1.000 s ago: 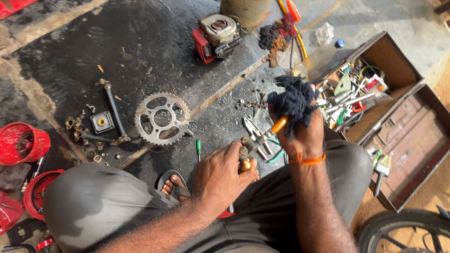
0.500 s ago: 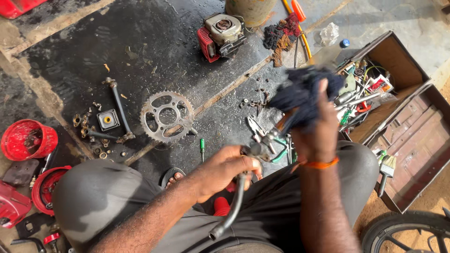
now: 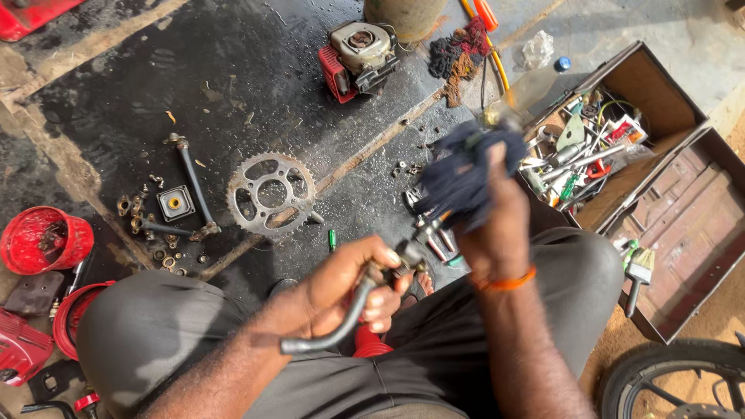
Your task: The person sits on the workshop floor cleaning a metal gearbox housing. They wipe the part with a dark rag, rinse it under a hose, continue wiping its surfaces, and finally pour water over it from a plastic bottle.
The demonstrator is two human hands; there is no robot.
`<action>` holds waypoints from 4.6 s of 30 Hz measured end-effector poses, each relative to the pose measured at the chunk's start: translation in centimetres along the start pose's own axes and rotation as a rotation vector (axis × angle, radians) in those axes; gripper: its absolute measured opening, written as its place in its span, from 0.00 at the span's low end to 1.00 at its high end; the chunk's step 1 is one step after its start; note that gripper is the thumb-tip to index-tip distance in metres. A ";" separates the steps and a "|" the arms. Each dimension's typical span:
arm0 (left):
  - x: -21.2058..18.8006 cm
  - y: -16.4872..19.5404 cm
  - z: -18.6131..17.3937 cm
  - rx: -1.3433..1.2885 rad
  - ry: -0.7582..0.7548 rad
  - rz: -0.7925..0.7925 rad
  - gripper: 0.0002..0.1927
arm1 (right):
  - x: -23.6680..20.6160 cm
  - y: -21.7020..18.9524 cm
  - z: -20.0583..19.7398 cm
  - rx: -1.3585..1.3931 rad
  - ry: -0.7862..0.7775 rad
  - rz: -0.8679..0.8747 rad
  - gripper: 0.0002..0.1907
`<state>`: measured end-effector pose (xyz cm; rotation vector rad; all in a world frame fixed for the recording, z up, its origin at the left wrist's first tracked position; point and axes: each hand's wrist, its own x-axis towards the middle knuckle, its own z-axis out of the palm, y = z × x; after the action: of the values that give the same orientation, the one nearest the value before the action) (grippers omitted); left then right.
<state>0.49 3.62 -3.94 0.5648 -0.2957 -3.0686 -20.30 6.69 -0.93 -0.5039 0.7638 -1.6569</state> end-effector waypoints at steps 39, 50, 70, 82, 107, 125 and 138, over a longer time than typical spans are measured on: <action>-1.4 3.8 1.0 1.029 0.767 0.942 0.15 | -2.8 0.9 -1.8 -1.244 -0.298 0.236 0.12; 0.5 0.1 2.5 1.411 0.811 0.869 0.09 | -1.3 2.8 -0.6 -0.706 0.019 -0.050 0.15; -2.0 1.3 3.5 1.688 0.746 0.651 0.12 | -0.8 -0.5 -4.6 -0.770 -0.185 0.151 0.15; -3.8 3.2 3.4 1.458 0.688 0.478 0.14 | -0.4 -2.8 -3.1 -0.090 0.099 -0.022 0.22; -3.0 1.6 4.2 1.606 0.879 0.605 0.08 | -1.1 1.8 -1.7 -1.434 0.120 -0.234 0.11; -4.2 2.5 3.8 1.669 0.754 0.529 0.13 | -2.0 3.1 -4.3 -1.837 -0.221 -0.317 0.06; -5.9 3.5 4.3 1.490 0.354 0.281 0.14 | -3.3 -1.4 0.0 -0.593 -0.231 0.331 0.26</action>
<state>4.42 1.17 2.76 0.8537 -2.3176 -1.8736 -20.59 10.06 0.33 -0.9112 1.1004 -1.0294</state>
